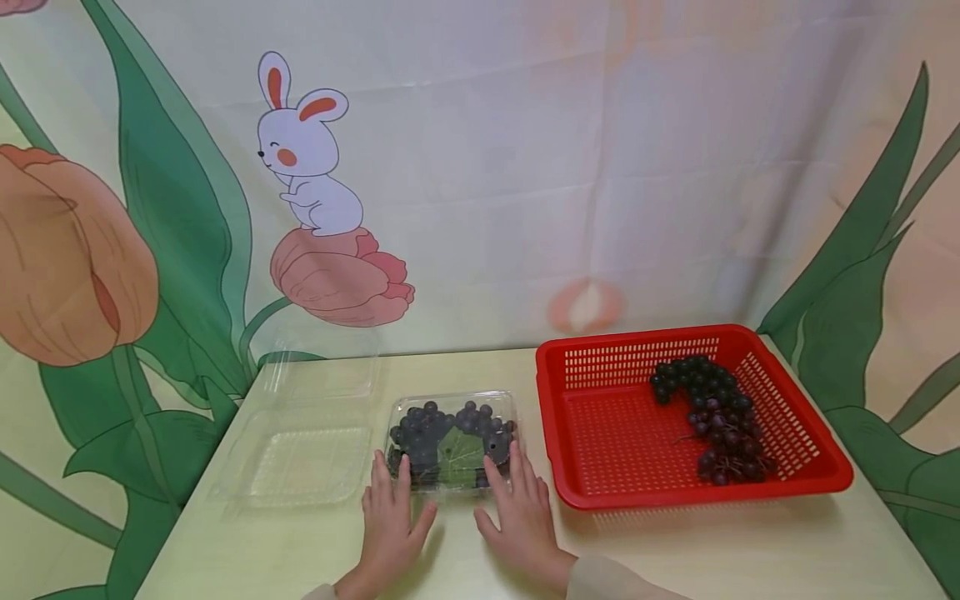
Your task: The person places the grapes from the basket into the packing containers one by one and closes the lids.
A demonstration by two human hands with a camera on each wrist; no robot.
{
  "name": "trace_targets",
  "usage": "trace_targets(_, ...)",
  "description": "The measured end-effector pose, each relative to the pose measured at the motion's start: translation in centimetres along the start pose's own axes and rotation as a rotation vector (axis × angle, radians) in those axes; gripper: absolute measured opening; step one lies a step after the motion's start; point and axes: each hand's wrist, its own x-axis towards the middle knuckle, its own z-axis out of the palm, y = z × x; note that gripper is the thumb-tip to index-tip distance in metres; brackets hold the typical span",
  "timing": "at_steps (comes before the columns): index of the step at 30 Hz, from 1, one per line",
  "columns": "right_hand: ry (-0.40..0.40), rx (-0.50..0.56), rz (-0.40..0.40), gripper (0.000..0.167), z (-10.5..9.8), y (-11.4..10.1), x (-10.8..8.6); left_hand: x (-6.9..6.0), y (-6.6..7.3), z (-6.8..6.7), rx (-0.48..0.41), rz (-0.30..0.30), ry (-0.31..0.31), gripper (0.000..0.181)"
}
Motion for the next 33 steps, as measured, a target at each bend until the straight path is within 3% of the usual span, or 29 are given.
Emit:
trace_targets(8,-0.025,-0.053,0.014,0.069,0.4,0.3,0.9,0.9,-0.1,0.2,0.010,-0.011,-0.066,0.073)
trace_targets(14,-0.068,-0.061,0.082,0.072,0.5,0.5,2.1,2.2,-0.3,0.6,0.003,-0.020,-0.098,0.072)
trace_targets(21,-0.094,-0.047,0.148,0.073,0.4,0.4,3.5,3.7,-0.8,1.4,-0.004,-0.012,-0.086,0.073)
trace_targets(33,-0.154,0.009,0.278,0.070,-0.2,-0.4,5.7,5.4,-0.5,2.0,-0.021,-0.059,-0.086,0.072)
